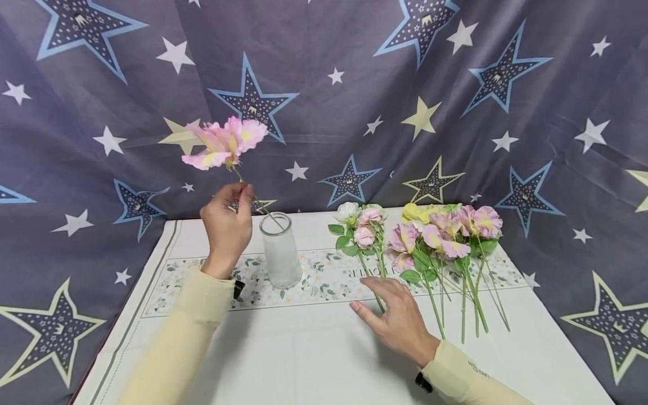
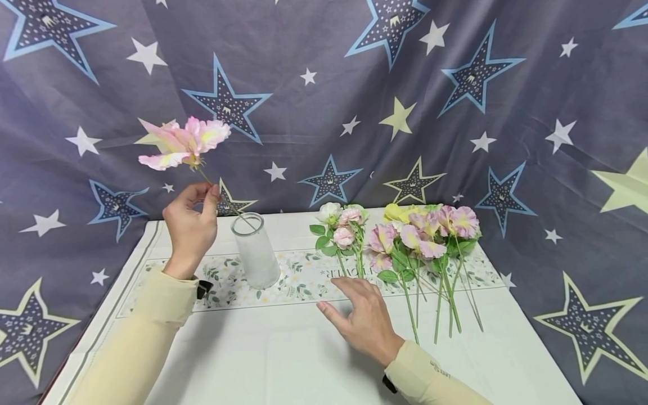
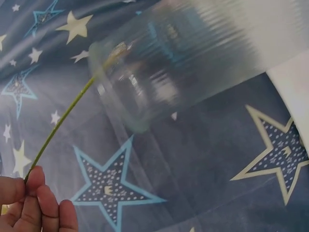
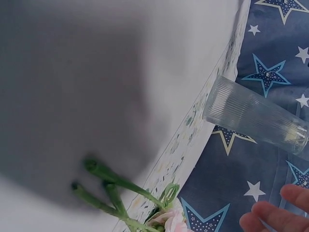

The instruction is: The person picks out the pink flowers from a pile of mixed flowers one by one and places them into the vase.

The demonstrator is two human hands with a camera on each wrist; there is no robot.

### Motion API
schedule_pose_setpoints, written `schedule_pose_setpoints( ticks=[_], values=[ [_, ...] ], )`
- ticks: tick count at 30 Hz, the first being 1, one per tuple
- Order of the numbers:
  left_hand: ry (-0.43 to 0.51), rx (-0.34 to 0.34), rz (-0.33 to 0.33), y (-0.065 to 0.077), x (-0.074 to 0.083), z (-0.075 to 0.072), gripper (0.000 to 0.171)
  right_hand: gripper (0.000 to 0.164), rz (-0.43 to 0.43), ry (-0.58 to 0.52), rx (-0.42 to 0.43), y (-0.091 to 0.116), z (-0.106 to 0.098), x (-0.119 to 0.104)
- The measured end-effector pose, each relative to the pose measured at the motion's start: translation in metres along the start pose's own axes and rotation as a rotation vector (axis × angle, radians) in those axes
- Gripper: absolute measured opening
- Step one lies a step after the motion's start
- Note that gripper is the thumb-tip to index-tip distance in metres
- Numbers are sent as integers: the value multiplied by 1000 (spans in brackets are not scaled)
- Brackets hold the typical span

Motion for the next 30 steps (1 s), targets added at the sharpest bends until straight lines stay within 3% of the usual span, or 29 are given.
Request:
schedule_pose_setpoints(
  ticks=[15, 20, 27, 30],
  values=[
    [-32, -160, -98, 27, -25, 13, 12, 49, 3, 2, -1, 2, 2, 2],
    [-50, -171, -117, 35, -31, 17, 12, 50, 8, -2, -3, 2, 2, 3],
    [-84, -149, -90, 44, -37, 19, 12, 50, 15, -3, -5, 3, 2, 4],
    [-106, -139, -116, 47, -36, 19, 13, 50, 21, -5, -10, 3, 2, 4]
  ],
)
Point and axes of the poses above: each hand's wrist, its own y-axis away from the middle knuckle, its own z-axis out of the palm, x = y × z, the point moved 2 cm from there along -y, towards the middle knuckle, and after that the axes turned 4 degrees about y, right-handed, at the moved point
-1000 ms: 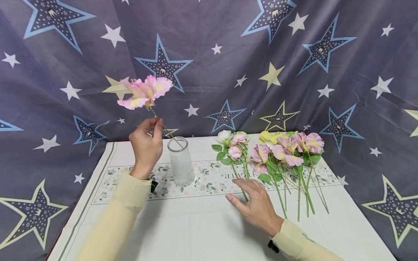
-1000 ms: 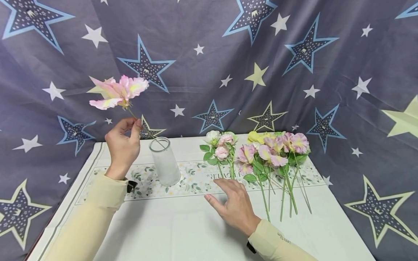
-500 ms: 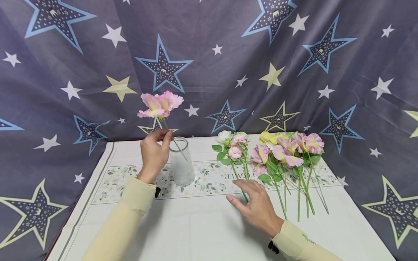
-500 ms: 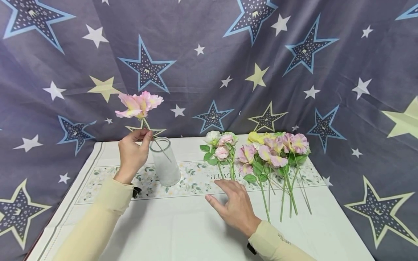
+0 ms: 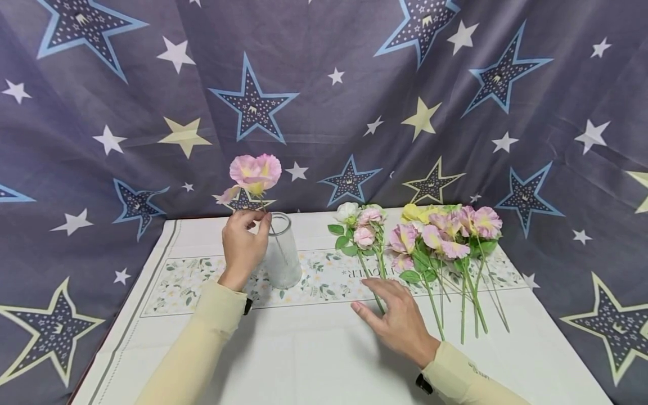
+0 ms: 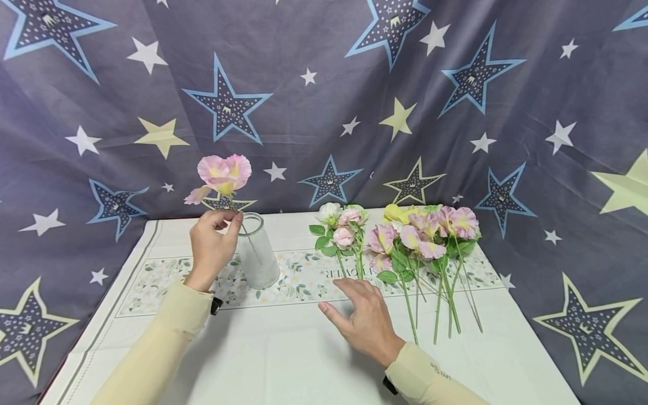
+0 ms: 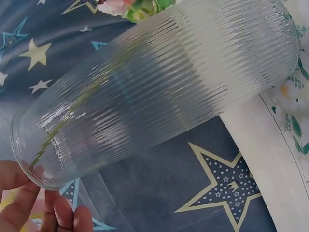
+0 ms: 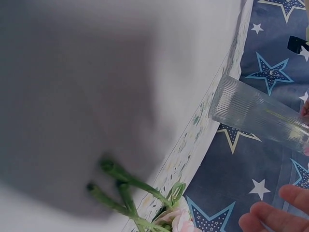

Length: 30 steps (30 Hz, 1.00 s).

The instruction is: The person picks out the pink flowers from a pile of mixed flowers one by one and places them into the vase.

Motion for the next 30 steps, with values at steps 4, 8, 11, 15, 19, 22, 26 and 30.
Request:
schedule_pose_setpoints(
  ticks=[4, 8, 11, 15, 19, 22, 26, 30],
  values=[
    [-45, 0, -70, 2, 0, 0, 16, 51, 3, -6, -4, 0, 1, 0],
    [-117, -20, -168, 6, 0, -3, 25, 50, 4, -3, -8, 1, 1, 1],
    [-167, -48, -242, 10, 1, -5, 34, 50, 5, 0, -7, 1, 2, 1],
    [-195, -58, -274, 14, 1, -8, 34, 51, 4, 2, -6, 1, 2, 2],
    [-199, -37, -257, 17, 1, -12, 26, 51, 3, 6, -8, 1, 2, 3],
    [-193, -23, -248, 20, 0, -13, 23, 50, 3, 6, -8, 1, 2, 3],
    [-166, -12, -234, 25, 0, -14, 23, 50, 6, 5, -10, 0, 1, 3],
    [-125, 12, -190, 30, 2, -16, 26, 49, 13, 9, -12, 0, 1, 4]
  ],
)
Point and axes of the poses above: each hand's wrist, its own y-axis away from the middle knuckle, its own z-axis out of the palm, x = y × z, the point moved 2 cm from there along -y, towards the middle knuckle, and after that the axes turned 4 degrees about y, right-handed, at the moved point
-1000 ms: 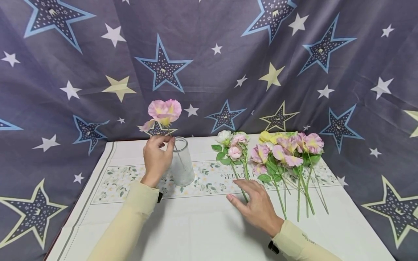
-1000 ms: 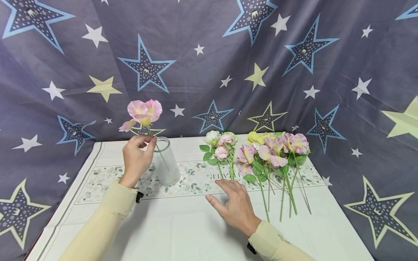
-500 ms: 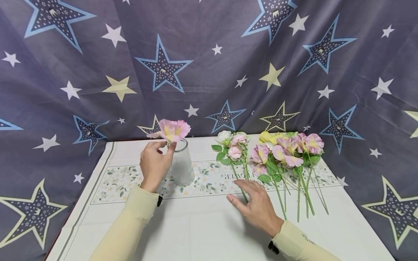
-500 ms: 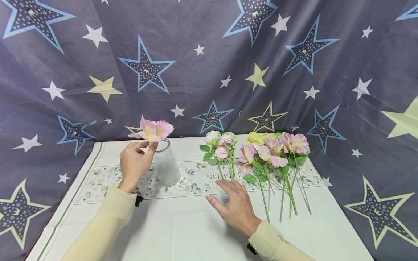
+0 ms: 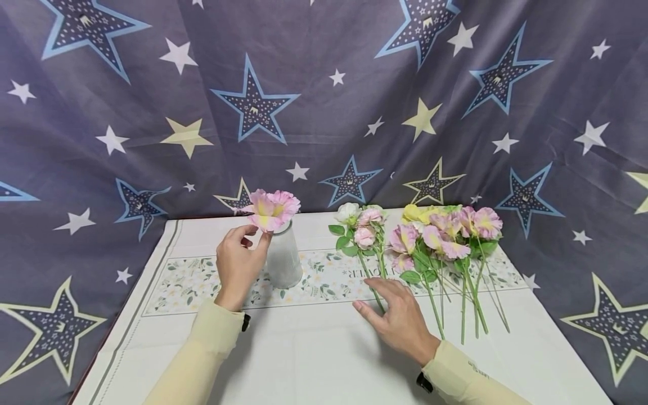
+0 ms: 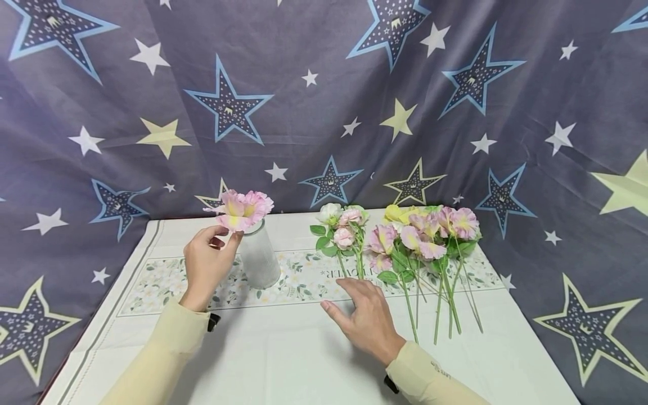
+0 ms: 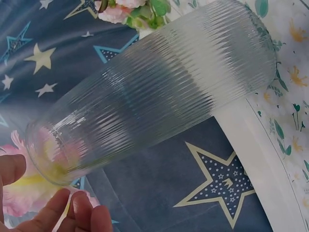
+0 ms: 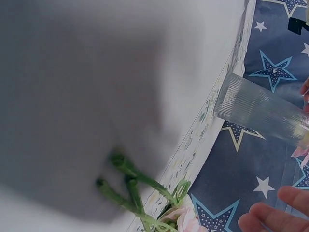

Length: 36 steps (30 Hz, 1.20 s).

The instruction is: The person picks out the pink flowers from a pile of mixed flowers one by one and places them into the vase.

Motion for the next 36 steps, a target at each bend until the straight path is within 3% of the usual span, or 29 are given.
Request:
schedule_pose_setpoints(
  ticks=[5, 10, 22, 36],
  values=[
    [23, 28, 51, 7, 1, -3, 32, 49, 11, 6, -5, -1, -1, 1],
    [24, 28, 53, 16, 0, -5, 33, 48, 20, 13, -11, -3, -1, 4],
    [35, -27, 65, 38, -1, -3, 30, 48, 56, 21, -43, -2, 0, 10],
    [74, -152, 99, 68, 3, 11, 27, 49, 69, 46, -26, -1, -1, 18]
  ],
)
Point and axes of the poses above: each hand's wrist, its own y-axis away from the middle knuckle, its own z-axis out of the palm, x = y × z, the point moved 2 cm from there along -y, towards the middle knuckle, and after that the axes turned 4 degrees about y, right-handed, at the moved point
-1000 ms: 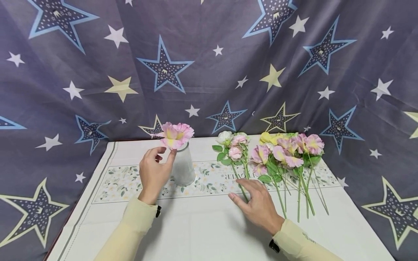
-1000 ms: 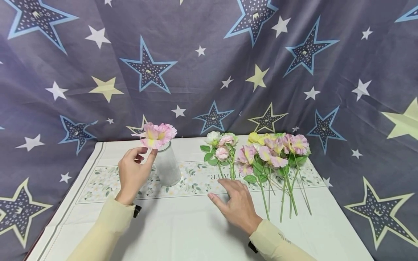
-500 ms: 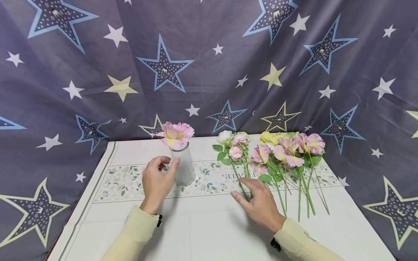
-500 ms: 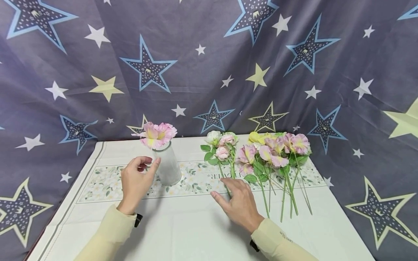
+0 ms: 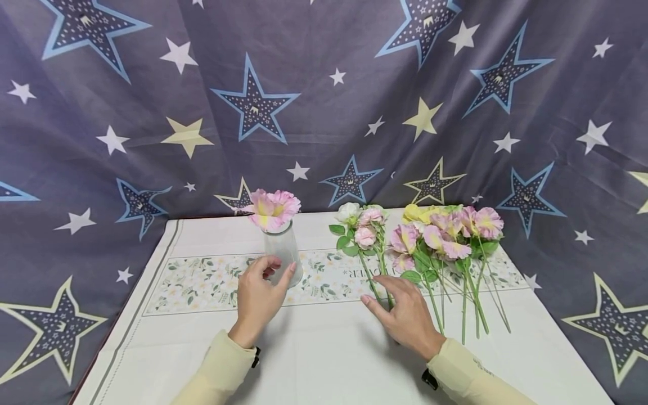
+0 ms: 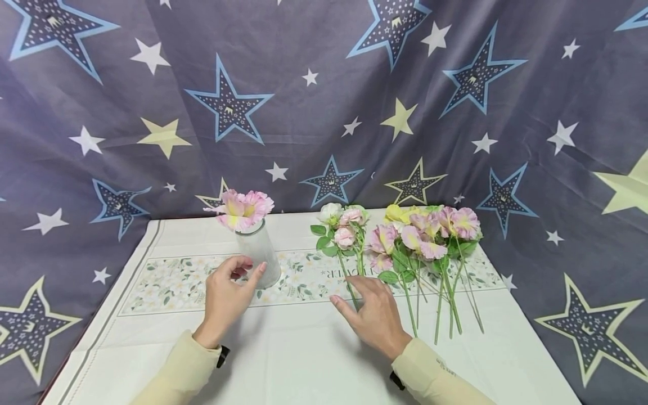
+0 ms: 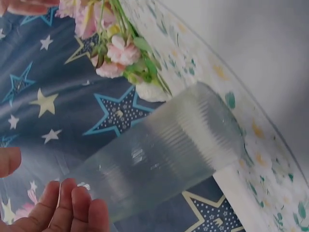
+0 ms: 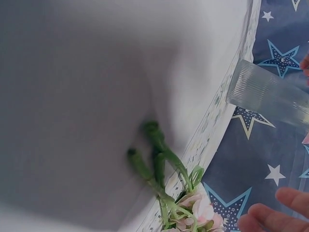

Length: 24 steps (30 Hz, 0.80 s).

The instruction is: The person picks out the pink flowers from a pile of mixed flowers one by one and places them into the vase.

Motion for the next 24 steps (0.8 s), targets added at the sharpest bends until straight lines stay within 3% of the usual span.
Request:
schedule_pose_setpoints(
  ticks=[6, 17, 24],
  values=[
    [-7, -96, -19, 10, 2, 10, 28, 52, 19, 5, -2, 0, 0, 1],
    [-12, -192, 31, 25, 3, 26, 37, 53, 17, 29, 34, -2, 0, 7],
    [-36, -283, -2, 34, 5, 34, 42, 50, 31, 42, 27, -5, 0, 12]
  ],
)
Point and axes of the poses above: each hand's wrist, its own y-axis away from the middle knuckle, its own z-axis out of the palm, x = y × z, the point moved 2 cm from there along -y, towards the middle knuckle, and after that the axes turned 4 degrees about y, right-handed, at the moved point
